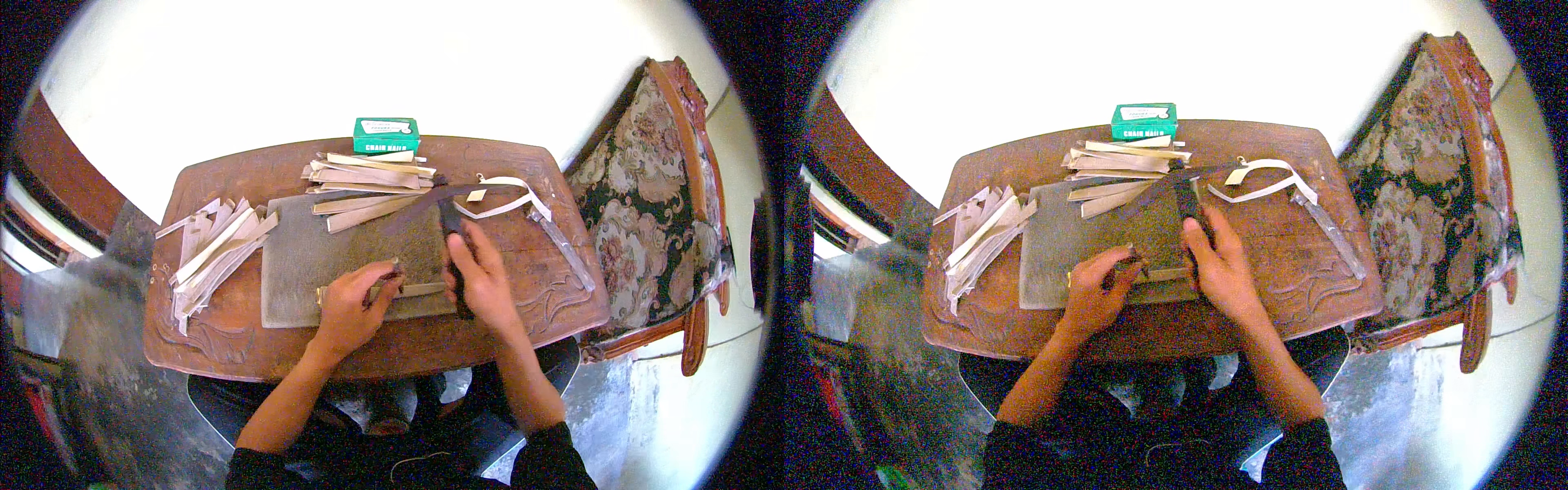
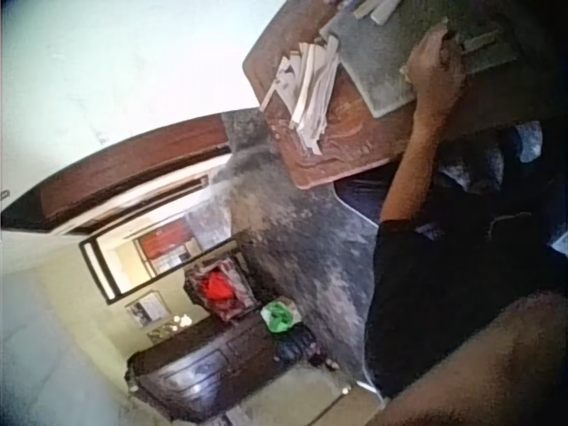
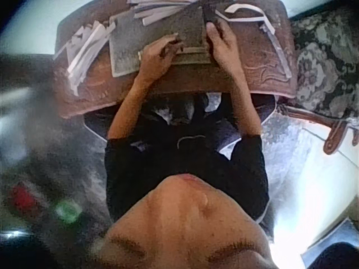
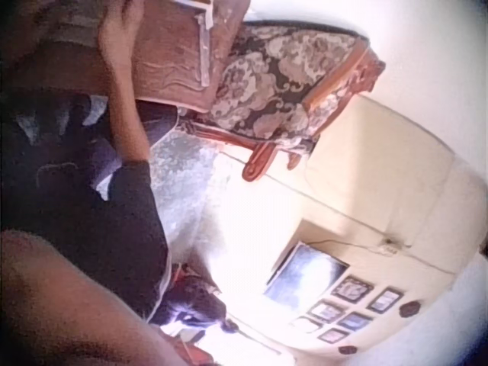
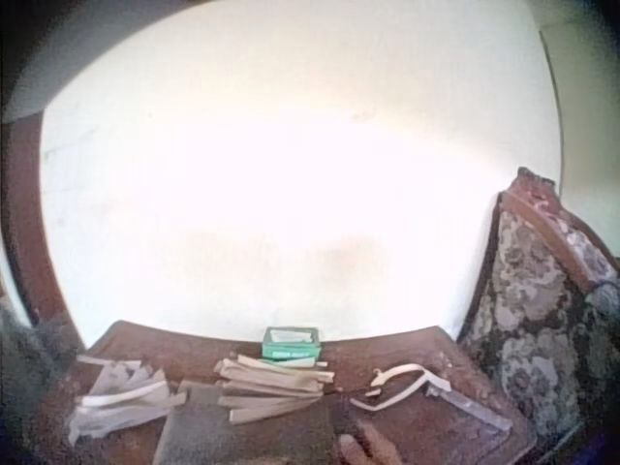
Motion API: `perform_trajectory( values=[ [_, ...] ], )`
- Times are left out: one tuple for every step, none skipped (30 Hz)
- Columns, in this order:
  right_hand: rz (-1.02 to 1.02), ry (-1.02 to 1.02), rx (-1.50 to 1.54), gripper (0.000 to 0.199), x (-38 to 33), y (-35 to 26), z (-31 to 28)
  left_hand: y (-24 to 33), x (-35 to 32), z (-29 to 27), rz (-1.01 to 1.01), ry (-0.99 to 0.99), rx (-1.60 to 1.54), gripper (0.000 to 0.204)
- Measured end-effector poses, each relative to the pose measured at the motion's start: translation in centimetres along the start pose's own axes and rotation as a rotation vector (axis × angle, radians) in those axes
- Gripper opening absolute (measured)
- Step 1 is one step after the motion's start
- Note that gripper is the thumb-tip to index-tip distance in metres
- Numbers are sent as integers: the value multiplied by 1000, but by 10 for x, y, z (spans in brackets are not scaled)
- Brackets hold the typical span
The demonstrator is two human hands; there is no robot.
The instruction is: The person repeatedly strikes small wooden strips with a hammer on a work surface, shaping them one at a time. The person handles the strips by hand and uses a hammer to apply force, with finished pieces accumulating on the table.
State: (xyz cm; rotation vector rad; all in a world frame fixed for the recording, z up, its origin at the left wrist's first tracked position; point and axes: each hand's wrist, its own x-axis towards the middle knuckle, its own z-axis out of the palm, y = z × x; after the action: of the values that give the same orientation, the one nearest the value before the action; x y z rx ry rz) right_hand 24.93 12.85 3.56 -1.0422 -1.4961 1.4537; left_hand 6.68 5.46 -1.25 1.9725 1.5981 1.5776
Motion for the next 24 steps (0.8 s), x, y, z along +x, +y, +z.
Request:
perform_trajectory(
  values=[
    [54,9,40,28,6,10,5,2,2,-1,-52,-27,-23,17],
    [115,13,78,26,10,18,9,4,1,-3,-111,-52,-45,16],
    [108,2,86,26,12,22,9,6,1,-5,-170,-78,-67,16],
    [100,-9,93,25,14,26,9,7,2,-5,-166,-71,-75,15],
    [97,-24,99,25,15,28,11,7,2,-6,-167,-62,-82,15],
    [115,-16,93,25,14,28,13,6,2,-6,-168,-53,-89,15],
    [132,-8,88,24,13,27,16,5,1,-6,-169,-72,-71,15],
    [147,6,79,24,13,26,16,3,0,-6,-166,-91,-57,15],
    [141,8,76,28,13,28,15,2,0,-5,-163,-110,-44,15],
    [136,10,73,33,14,31,13,1,-1,-4,-162,-111,-48,16],
    [129,6,72,38,15,32,13,-1,-2,-4,-163,-109,-47,16],
    [137,-3,74,31,14,32,14,-1,-2,-4,-163,-106,-46,16],
    [146,-13,76,25,13,29,14,0,-3,-5,-183,-123,-49,15],
    [152,-17,77,20,13,27,14,5,0,-7,-200,-141,-56,14],
    [145,-11,81,25,13,27,13,8,2,-8,-216,-159,-64,13],
    [139,-5,86,31,13,29,13,5,0,-5,-187,-146,-45,14],
    [130,-4,91,38,14,30,14,2,-1,-4,-158,-131,-22,16],
    [122,-8,83,37,15,31,14,0,-2,-3,-130,-115,1,17],
    [113,-12,74,36,16,33,15,0,-3,-5,-85,-110,27,18],
    [103,-13,64,35,17,33,14,4,0,-6,-38,-106,50,18],
    [109,-6,46,34,17,32,13,8,3,-6,9,-102,73,19],
    [116,1,28,33,17,32,12,10,4,-7,10,-117,77,19],
    [123,8,11,32,16,31,12,13,5,-7,10,-132,83,20],
    [119,5,22,32,16,30,12,15,6,-7,10,-148,87,20]
  ],
)
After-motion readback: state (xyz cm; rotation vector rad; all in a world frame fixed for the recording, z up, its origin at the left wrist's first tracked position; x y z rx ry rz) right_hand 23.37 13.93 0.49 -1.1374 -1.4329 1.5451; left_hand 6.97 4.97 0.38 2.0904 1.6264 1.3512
